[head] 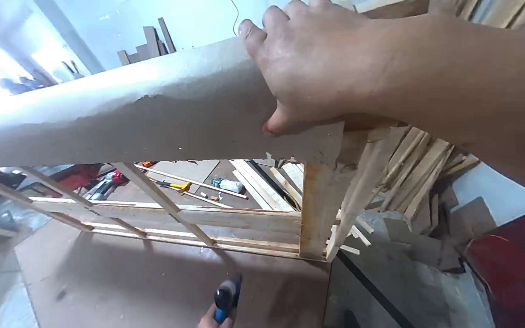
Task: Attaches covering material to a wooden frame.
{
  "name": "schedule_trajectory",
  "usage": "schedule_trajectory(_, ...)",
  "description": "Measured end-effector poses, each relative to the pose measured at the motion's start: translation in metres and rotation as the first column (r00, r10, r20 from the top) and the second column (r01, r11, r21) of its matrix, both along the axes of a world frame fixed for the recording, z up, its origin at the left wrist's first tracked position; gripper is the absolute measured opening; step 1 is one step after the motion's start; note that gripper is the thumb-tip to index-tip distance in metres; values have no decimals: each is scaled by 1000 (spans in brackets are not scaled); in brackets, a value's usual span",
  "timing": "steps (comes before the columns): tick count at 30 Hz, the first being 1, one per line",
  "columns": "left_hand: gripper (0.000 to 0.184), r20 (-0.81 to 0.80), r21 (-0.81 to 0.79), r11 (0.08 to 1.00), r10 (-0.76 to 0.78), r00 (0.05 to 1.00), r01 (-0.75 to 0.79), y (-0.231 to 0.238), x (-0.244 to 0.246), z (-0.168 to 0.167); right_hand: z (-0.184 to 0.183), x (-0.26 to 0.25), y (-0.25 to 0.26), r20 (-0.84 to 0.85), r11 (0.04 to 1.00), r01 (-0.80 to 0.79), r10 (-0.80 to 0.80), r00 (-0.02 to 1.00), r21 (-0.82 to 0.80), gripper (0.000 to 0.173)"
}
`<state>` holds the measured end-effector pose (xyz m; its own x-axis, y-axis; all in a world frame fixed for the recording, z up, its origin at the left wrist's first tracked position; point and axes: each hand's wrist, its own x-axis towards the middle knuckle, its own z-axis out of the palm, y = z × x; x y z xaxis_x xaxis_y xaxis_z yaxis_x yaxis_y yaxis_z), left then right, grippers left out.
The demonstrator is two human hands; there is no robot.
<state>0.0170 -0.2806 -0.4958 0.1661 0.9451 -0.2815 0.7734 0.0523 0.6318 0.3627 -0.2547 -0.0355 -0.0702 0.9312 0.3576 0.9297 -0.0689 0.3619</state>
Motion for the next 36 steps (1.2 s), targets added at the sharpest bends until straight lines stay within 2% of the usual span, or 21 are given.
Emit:
schedule_trajectory(1,31,158,206,978,-37,987,4,-6,20,41,1,2,1,-11,1000,8,-8,1000,-7,129)
schedule_trajectory(2,26,274,430,903,-137,952,6,-9,38,79,0,2,2,-29,1000,11,-12,1000,-15,129)
schedule_trajectory(4,35,351,767,639,-338,873,-61,3,74,140,-1,2,1,-33,1000,22,-22,999,-21,128)
schedule_trajectory(5,37,376,842,520,-380,845,-141,13,91,163,0,1,0,-28,1000,24,-25,999,-21,128)
schedule_trajectory(6,36,417,862,451,-376,827,-231,21,106,182,0,1,0,-19,1000,21,-21,1000,-18,129)
schedule_trajectory(7,35,475,845,433,-340,812,-313,28,116,197,0,2,0,-19,1000,10,-10,1000,-12,130)
schedule_trajectory(10,32,601,729,555,-241,762,-400,46,125,219,-1,2,-1,6,1000,-1,1,1000,-4,131)
schedule_trajectory(13,27,622,715,584,-280,732,-385,60,126,218,-2,2,-1,3,1000,-11,11,1000,0,131)
schedule_trajectory(15,29,614,725,580,-299,730,-372,64,127,217,-2,2,-1,-7,1000,-7,7,1000,3,130)
schedule_trajectory(19,29,568,742,566,-245,786,-360,68,129,217,-2,4,1,-13,1000,-4,4,1000,0,129)
schedule_trajectory(22,31,572,738,569,-243,784,-363,62,135,216,-2,4,3,-27,1000,16,-16,1000,-17,131)
schedule_trajectory(26,32,538,787,519,-312,783,-334,50,154,212,-2,7,3,-22,1000,-1,1,1000,-6,128)
schedule_trajectory(32,26,551,761,568,-315,773,-312,46,168,215,-4,15,10,-37,1000,-15,15,999,-6,128)
schedule_trajectory(36,32,503,821,484,-366,783,-301,33,186,213,-1,14,9,-14,1000,-11,11,1000,-14,127)
